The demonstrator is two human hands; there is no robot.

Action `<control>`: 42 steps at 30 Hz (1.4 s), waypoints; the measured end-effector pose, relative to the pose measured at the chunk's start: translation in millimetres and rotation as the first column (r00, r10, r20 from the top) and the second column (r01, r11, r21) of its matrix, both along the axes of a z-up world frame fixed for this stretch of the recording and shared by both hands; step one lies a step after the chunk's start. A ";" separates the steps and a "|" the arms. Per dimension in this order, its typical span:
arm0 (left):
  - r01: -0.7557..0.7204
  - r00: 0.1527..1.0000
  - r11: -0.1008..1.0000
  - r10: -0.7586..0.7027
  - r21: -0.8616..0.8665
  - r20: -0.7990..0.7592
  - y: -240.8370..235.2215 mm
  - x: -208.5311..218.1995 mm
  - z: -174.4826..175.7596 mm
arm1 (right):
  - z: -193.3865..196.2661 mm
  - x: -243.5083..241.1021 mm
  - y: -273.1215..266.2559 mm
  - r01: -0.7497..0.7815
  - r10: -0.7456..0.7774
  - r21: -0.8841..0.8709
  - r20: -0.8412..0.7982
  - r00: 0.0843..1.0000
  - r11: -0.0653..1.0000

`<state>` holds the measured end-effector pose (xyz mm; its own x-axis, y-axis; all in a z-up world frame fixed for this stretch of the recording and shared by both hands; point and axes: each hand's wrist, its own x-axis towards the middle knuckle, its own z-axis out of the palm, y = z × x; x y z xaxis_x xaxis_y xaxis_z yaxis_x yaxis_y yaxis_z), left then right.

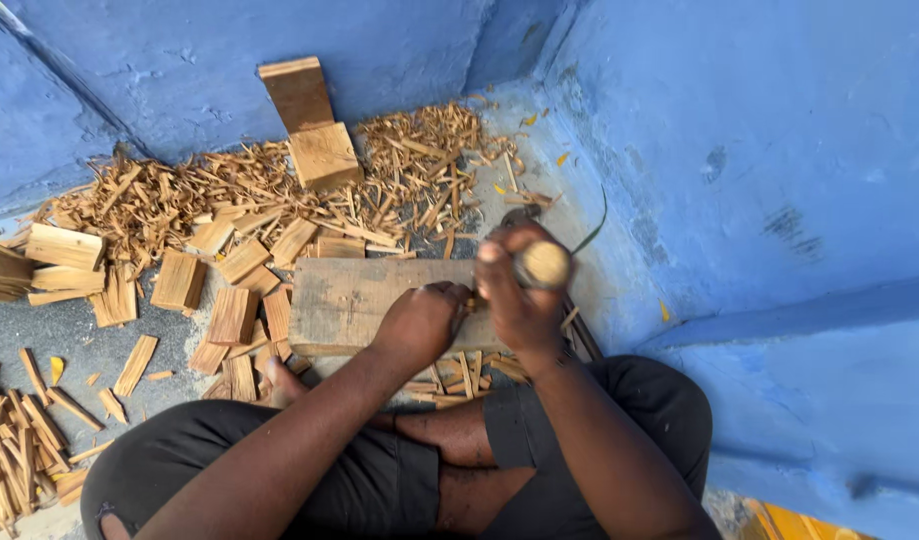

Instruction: The person sits cross-legged on the floor and uses a chisel and a wooden mallet to carve small rectangular wooden blocks. They repeatedly strike the chisel to shape the wood, generating a pile of wood shavings on the floor.

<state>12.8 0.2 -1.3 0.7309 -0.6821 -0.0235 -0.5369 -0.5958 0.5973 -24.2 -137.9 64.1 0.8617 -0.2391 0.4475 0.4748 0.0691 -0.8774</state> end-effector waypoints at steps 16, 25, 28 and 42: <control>-0.094 0.995 0.988 0.095 -0.122 0.002 7.0 -3.7 -11.7 | -13.4 11.9 7.6 0.102 -0.099 -0.223 0.025 0.995 0.969; -0.054 0.995 0.992 0.064 -0.116 0.079 8.9 -5.2 4.4 | 7.0 0.9 5.9 -0.015 0.014 -0.013 -0.018 1.000 1.000; -0.070 0.995 0.987 0.080 -0.142 0.066 5.3 -5.5 8.7 | 9.3 -0.1 -1.8 -0.052 0.053 -0.026 0.037 0.998 0.998; -0.084 0.993 0.945 0.108 -0.317 0.056 7.9 -6.9 -7.9 | -14.2 9.9 2.0 0.021 -0.021 -0.001 -0.025 0.999 1.000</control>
<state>5.9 8.1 -9.2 0.7851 -0.5729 0.2352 -0.5347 -0.4355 0.7241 -14.3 -135.9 49.9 0.8675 -0.2566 0.4261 0.4540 0.0584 -0.8891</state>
